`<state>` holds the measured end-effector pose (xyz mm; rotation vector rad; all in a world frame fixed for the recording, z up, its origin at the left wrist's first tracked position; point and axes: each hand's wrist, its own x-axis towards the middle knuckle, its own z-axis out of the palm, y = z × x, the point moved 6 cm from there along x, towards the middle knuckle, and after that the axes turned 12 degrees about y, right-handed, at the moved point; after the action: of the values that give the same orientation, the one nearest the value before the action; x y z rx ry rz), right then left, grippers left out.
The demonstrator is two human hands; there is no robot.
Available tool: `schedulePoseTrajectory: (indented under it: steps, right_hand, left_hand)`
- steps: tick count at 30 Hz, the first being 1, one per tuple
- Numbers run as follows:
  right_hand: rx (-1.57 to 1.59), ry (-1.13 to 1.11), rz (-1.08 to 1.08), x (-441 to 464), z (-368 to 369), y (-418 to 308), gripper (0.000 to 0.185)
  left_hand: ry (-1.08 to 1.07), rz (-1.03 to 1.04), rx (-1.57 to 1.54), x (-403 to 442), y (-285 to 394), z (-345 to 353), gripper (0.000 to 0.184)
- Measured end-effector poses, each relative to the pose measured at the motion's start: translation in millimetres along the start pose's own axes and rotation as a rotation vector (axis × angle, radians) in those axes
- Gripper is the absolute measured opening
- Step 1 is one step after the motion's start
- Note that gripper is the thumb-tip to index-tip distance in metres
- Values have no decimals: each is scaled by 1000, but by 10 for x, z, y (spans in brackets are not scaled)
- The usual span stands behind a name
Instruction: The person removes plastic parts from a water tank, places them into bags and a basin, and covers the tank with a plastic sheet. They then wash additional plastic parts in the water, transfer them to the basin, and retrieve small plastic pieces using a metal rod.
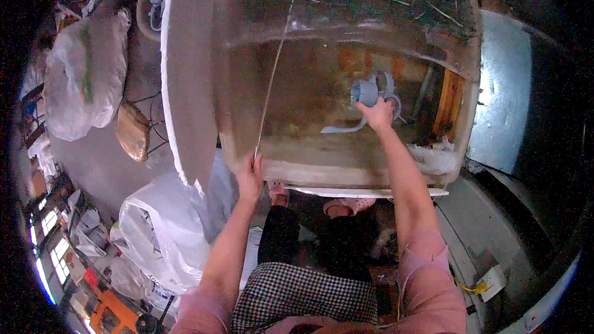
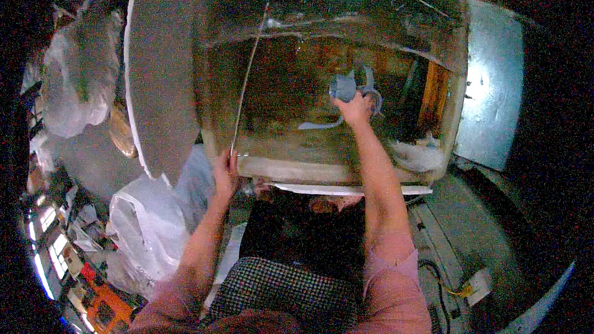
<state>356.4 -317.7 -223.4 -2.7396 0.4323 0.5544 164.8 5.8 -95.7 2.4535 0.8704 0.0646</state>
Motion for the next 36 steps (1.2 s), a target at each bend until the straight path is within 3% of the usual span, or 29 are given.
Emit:
schedulePoseTrajectory:
  steps: [5,10,13,15,16,18,22,24,28,30,31,33,35,36]
  right_hand:
    - [8,54,20,-24,-81,26,85]
    - [119,-15,65,-6,83,70,80]
    - [94,-80,60,-1,216,93,77]
    - [139,-122,59,-2,287,92,77]
    - [184,-159,61,-19,299,80,77]
    - [141,-183,95,-68,252,43,77]
    - [215,-256,157,-100,391,111,84]
    - [250,-228,131,-112,472,168,78]
    - [288,-205,61,-221,321,166,63]
    - [335,-195,20,-256,318,258,55]
    - [410,-144,-55,-267,295,304,49]
    - [489,-91,-128,-272,245,370,45]
    - [276,-25,-165,-284,189,408,50]
    - [281,-22,-164,-355,140,320,50]
  left_hand:
    - [-57,-68,76,-775,-436,-529,14]
    - [-55,-146,151,-480,-615,-110,17]
    - [-130,-286,363,-356,-838,138,23]
    - [-317,-211,704,-362,-1018,266,35]
    - [-331,-204,707,-306,-827,267,35]
    - [-110,168,757,-174,-144,219,45]
    - [-209,781,161,-186,1175,779,53]
    - [-261,942,262,-248,1482,1171,53]
    - [-154,931,340,-87,1390,1829,39]
    - [-421,742,463,10,1178,2016,28]
    - [-425,744,461,25,1161,1975,28]
    - [-461,889,293,-8,1219,1861,22]
    - [-400,867,237,6,1217,1745,22]
    - [-404,691,99,82,1160,1667,23]
